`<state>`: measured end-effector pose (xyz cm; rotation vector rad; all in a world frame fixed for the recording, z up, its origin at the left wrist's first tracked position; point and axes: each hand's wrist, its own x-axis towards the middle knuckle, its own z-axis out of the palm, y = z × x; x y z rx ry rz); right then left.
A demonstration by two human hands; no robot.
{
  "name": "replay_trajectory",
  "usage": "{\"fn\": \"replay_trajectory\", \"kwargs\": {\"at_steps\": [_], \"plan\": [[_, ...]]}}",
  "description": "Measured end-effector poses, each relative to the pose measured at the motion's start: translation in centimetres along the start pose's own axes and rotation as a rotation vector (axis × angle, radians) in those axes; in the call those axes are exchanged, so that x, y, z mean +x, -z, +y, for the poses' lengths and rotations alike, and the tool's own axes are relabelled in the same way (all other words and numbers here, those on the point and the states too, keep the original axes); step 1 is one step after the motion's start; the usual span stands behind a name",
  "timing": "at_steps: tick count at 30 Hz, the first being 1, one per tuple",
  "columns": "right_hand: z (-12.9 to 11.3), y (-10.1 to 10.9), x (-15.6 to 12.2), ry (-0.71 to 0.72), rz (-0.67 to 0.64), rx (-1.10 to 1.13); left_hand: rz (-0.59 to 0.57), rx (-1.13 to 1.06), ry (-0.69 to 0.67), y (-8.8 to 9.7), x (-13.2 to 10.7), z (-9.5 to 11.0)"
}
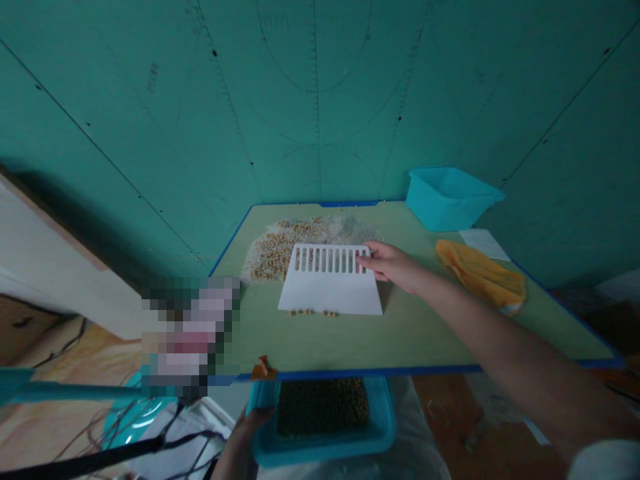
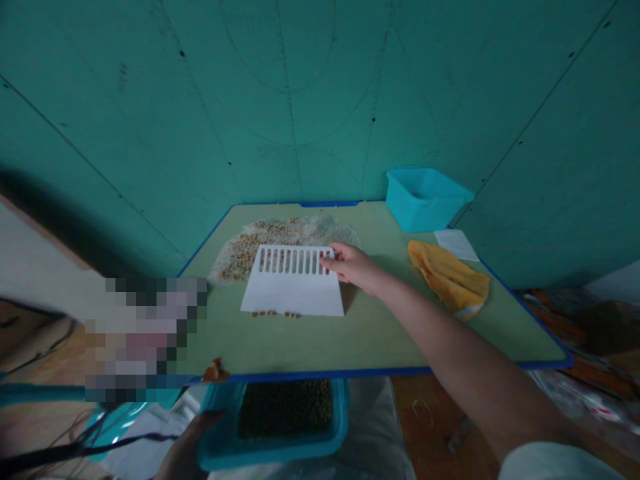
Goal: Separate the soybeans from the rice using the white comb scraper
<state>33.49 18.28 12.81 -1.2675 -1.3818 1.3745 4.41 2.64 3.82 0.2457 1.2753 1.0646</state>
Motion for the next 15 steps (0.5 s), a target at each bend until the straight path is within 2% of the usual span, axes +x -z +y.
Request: {"fn": "replay_trajectory", "kwargs": {"at_steps": [4, 8, 11, 15], "plan": [[0.1, -0.2, 0.1, -0.039, -0.005, 0.037, -0.025, 0.003, -0.008, -1.0, -0.7, 0.7], [0.0, -0.4, 0.1, -0.068, -0.02, 0.065, -0.015, -0.015, 0.006, -0.3, -0.1, 0.7], [0.0, -0.4, 0.1, -0.077, -0.028, 0.055, -0.051, -0.031, 0.006, 0.3, 0.2, 0.5], [0.2, -0.3, 0.1, -0.076, -0.032, 0.029, -0.043, -0.025, 0.02, 0.2, 0.1, 0.5]]}}
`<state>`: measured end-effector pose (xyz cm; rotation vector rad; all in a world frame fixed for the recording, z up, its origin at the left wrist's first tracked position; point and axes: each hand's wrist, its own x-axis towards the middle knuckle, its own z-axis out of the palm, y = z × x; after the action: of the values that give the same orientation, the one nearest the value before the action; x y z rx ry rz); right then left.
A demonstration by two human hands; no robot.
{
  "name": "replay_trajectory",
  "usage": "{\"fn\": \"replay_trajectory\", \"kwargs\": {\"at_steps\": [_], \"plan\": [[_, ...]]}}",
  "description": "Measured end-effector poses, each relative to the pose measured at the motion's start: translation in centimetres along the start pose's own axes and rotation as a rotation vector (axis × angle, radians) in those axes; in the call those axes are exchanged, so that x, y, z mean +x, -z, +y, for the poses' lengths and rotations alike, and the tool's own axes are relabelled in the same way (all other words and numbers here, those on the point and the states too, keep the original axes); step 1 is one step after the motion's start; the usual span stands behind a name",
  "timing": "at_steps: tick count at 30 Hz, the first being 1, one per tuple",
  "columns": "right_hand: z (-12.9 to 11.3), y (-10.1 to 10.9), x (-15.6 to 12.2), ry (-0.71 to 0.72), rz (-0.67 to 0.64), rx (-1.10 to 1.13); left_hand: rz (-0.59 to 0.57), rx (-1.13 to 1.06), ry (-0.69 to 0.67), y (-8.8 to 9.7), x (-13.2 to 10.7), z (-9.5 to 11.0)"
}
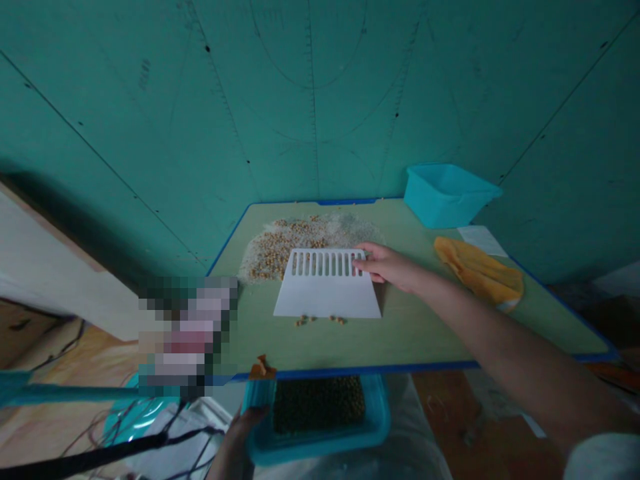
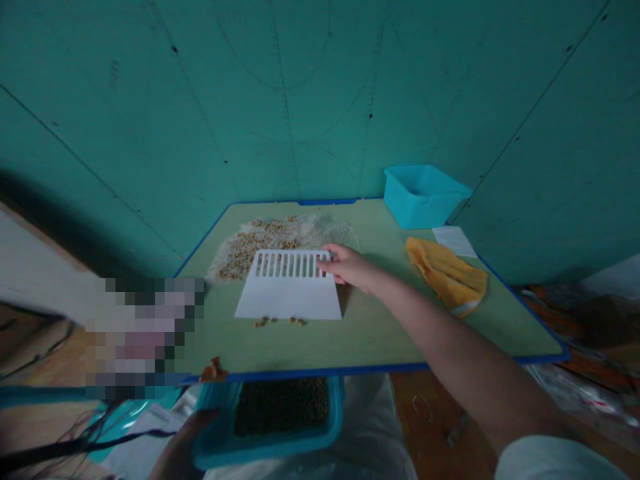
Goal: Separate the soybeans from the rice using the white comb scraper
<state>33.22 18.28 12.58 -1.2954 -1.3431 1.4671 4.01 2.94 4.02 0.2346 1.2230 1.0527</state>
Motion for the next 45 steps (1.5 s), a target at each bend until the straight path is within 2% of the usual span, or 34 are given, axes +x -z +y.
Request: {"fn": "replay_trajectory", "kwargs": {"at_steps": [3, 6, 14, 21, 34, 45], "plan": [[0.2, 0.1, 0.0, 0.006, -0.018, -0.025, 0.048, 0.026, -0.023, -0.7, -0.4, 0.1], [0.4, 0.3, -0.1, 0.022, -0.039, -0.06, 0.049, 0.023, -0.031, -1.0, -0.6, 0.1], [0.3, 0.3, -0.4, 0.026, -0.095, -0.125, 0.138, 0.07, -0.001, 0.4, 0.3, -0.6], [0.2, 0.1, -0.5, 0.017, -0.14, -0.142, 0.171, 0.071, 0.031, 0.7, 0.7, -1.0], [0.0, 0.2, -1.2, -0.038, -0.237, -0.243, 0.174, 0.11, 0.02, 1.0, 1.0, -1.7], [-0.7, 0.5, -2.0, -0.045, -0.338, -0.312, 0.061, 0.188, -0.01, 0.0, -0.2, -1.5]]}}
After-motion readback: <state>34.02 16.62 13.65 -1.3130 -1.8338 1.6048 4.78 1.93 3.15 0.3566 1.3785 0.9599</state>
